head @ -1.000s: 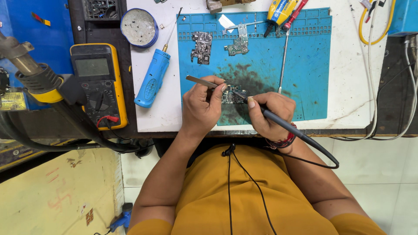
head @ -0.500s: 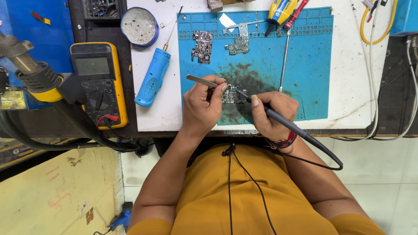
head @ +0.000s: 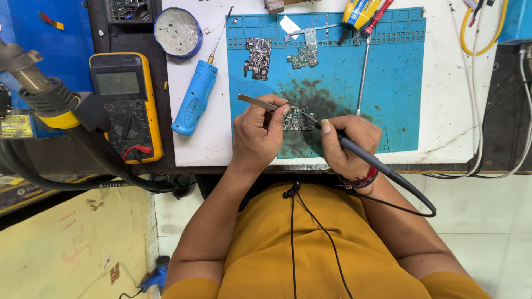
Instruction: The person solders components on a small circuit board at a repair workbench, holding the board with tweezers in one hand and a soldering iron in the other, repositioning the board and working on different points across its surface. A multimeter, hot air tool, and other boards sit on the bench nearby.
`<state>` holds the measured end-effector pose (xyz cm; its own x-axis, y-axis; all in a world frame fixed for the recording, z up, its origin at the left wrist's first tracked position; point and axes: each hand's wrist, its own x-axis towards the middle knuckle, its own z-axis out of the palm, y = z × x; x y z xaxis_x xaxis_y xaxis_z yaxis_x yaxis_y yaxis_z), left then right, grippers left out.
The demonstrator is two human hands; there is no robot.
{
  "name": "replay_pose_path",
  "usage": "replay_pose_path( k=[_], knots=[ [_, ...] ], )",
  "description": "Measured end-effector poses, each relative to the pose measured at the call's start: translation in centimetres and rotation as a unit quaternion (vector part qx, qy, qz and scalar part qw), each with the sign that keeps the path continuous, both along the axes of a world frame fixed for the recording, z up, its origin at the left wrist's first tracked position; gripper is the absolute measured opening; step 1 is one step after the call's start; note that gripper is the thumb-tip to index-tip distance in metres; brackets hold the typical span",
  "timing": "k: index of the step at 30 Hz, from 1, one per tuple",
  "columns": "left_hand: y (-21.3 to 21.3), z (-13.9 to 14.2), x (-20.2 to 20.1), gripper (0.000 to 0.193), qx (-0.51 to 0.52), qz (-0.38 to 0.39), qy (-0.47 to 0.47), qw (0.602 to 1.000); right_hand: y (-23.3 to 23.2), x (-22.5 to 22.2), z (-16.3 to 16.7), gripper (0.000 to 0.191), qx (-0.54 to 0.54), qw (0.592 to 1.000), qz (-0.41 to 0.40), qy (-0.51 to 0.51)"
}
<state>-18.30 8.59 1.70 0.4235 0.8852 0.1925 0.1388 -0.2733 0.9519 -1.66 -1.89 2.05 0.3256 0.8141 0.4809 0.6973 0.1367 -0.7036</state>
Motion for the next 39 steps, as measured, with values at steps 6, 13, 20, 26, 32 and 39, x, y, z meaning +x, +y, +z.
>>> replay_pose_path(
  k=[6,13,20,26,32,39],
  knots=[
    [-0.1,0.1,0.2,0.008,-0.002,0.006,0.002,1.000,-0.1,0.1,0.1,0.011,-0.007,1.000,-0.003,0.002],
    [-0.1,0.1,0.5,0.008,-0.004,0.006,-0.003,1.000,-0.1,0.4,0.1,0.011,-0.004,1.000,0.005,0.007],
    [-0.1,0.1,0.7,0.007,0.000,0.002,0.000,1.000,-0.2,0.6,0.3,0.009,-0.006,1.000,-0.024,0.000],
    [-0.2,0.2,0.9,0.008,0.002,0.004,0.001,1.000,0.4,0.6,1.4,0.018,-0.034,0.999,0.001,-0.039],
    [-0.2,0.5,1.2,0.008,0.003,0.009,0.000,1.000,1.6,-0.2,3.1,0.042,-0.098,0.986,0.018,-0.136],
    [-0.1,0.7,1.4,0.008,-0.007,-0.007,0.017,1.000,2.7,1.1,3.1,0.045,-0.079,0.983,0.068,-0.151]
  ],
)
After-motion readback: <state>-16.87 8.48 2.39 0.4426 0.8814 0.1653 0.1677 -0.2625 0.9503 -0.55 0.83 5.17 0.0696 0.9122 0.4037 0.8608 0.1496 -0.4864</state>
